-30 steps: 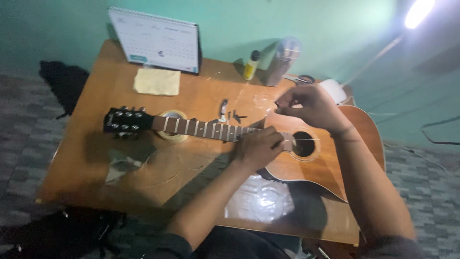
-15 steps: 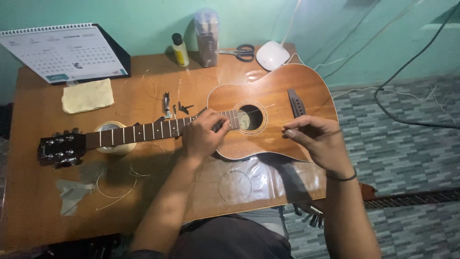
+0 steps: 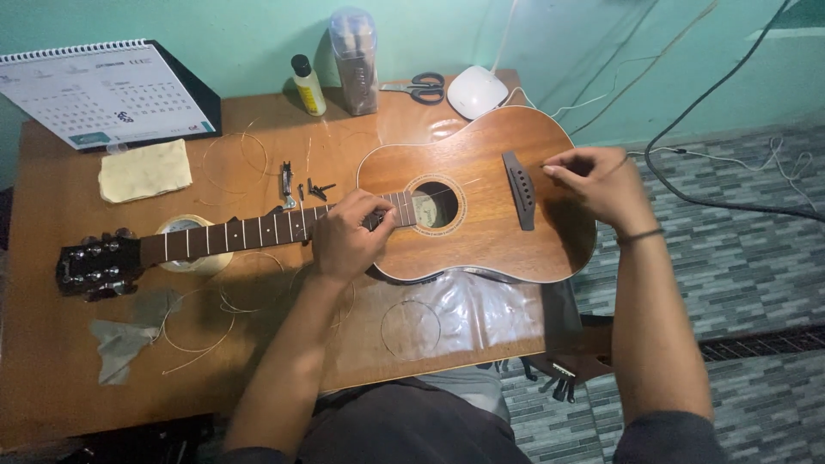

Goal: Unwrapping and preparing new strings for an acoustic guitar, including threading them through tuning pegs.

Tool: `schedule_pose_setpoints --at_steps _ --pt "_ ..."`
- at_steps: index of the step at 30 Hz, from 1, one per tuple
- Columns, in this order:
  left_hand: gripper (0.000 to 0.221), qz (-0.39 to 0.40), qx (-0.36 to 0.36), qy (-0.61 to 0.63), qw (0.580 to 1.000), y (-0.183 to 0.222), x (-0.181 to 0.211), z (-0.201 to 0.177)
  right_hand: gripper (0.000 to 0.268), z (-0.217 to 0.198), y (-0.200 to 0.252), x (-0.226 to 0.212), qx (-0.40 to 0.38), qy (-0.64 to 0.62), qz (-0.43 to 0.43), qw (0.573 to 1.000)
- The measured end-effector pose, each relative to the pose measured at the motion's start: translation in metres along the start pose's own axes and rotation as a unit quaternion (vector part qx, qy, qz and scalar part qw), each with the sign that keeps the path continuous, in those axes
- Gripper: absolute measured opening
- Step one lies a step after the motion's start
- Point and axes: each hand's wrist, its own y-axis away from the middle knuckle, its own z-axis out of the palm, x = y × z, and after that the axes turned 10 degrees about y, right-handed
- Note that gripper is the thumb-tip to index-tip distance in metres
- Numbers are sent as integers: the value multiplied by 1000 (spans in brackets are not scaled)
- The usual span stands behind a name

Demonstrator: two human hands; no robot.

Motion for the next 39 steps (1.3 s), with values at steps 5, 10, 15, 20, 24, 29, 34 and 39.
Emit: schedule_pose_setpoints --at_steps 5,10,15,20,24,29,34,39 --pt "4 3 7 4 1000 -1 0 -1 14 2 -26 -12 -89 60 -25 994" --pt "5 -9 9 -2 1000 1 -4 0 14 11 -51 5 -125 148 -49 980" --pt "8 -22 6 6 1000 0 0 -2 14 15 -59 8 -126 198 -43 971" --pt "7 -24 3 11 1000 0 0 -3 17 13 -52 -7 -175 26 25 984" --pt "6 -24 12 20 999 0 -1 -1 19 9 -38 -17 -182 -97 62 977" --pt "6 -25 6 5 1000 -1 0 -2 21 23 -50 20 -160 -122 47 978" --pt "9 -23 8 9 1000 -1 -2 0 18 23 -44 19 -139 -118 57 982" --pt "9 -24 7 17 1000 -2 1 -3 29 33 -53 50 -18 -50 28 998"
